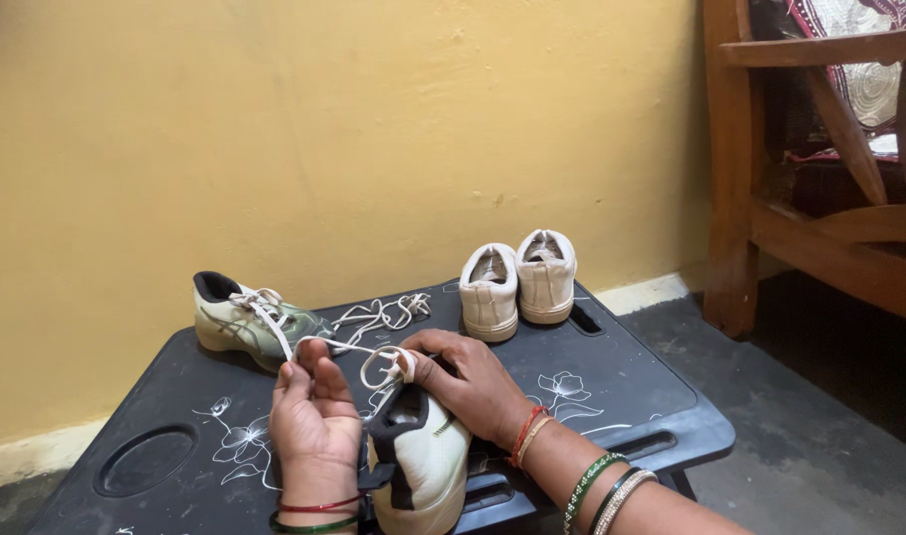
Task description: The person removes the laces from two pairs of shoes placed on a small table, then re-laces each shoe by threading the laces through the eyelets and tying them. The person handles the shoes one at a time, adjusting the laces and securing the knots.
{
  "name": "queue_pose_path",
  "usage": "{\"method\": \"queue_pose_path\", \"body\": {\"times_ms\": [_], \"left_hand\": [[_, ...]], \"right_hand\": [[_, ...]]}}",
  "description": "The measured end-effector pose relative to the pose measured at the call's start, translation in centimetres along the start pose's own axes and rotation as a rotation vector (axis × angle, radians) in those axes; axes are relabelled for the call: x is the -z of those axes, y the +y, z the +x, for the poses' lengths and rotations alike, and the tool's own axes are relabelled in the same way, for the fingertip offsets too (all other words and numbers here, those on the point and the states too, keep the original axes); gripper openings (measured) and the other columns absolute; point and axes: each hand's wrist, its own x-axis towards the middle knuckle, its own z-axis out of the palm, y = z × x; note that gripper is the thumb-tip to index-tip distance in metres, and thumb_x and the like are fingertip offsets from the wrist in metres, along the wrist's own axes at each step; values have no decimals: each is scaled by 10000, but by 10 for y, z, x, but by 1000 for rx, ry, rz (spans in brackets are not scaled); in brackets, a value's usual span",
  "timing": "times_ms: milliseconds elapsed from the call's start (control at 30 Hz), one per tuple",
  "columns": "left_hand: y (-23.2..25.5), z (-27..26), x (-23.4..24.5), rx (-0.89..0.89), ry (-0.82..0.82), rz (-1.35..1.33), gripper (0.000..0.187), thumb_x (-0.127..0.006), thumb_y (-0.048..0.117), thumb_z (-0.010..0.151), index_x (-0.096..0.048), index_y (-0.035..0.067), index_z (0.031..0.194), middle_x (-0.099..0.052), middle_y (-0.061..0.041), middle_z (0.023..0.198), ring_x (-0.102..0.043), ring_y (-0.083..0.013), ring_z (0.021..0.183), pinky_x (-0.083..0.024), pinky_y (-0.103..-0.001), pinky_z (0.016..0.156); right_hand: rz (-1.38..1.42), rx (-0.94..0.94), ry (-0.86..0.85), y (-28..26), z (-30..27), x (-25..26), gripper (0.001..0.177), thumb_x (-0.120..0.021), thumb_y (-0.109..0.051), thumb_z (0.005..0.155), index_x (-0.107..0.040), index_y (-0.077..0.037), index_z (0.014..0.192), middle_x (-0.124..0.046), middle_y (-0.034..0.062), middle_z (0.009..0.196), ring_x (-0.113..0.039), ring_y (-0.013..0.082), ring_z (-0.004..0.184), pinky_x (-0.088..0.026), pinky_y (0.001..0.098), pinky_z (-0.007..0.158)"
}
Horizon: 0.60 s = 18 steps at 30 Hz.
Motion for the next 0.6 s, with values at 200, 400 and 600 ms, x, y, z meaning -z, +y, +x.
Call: {"method": "queue_pose_path", "body": {"times_ms": [200, 400, 600], "left_hand": [[8, -16, -20, -38, 9, -18, 110, -456, 149, 1049, -528, 66, 1056, -700, -175, 1231, -715, -268, 1176, -569, -346, 919], [0, -36, -43, -36, -139, 395, 128, -600, 111, 962, -577, 104, 1087, -653, -122, 1254, -668, -237, 1053, -583, -346, 875], [-13, -39, -53, 138, -471, 645, 341, -617, 299, 982, -708, 35, 1178, -684, -137, 1214, -669, -162, 1016, -537, -285, 844]], "right_hand": [[-31, -52, 10, 3, 0, -1, 433, -573, -412, 982, -733, -11, 1014, -739, 102, 925, -694, 172, 854, -542, 314, 781], [-35, -40, 10, 5, 0, -1, 452, -574, -431, 984, -719, -5, 1032, -710, 108, 918, -668, 181, 839, -529, 315, 766], [-12, -56, 13, 7, 0, -1, 458, -551, -462, 972, -731, -60, 1097, -699, 99, 896, -667, 174, 832, -521, 309, 763]]}}
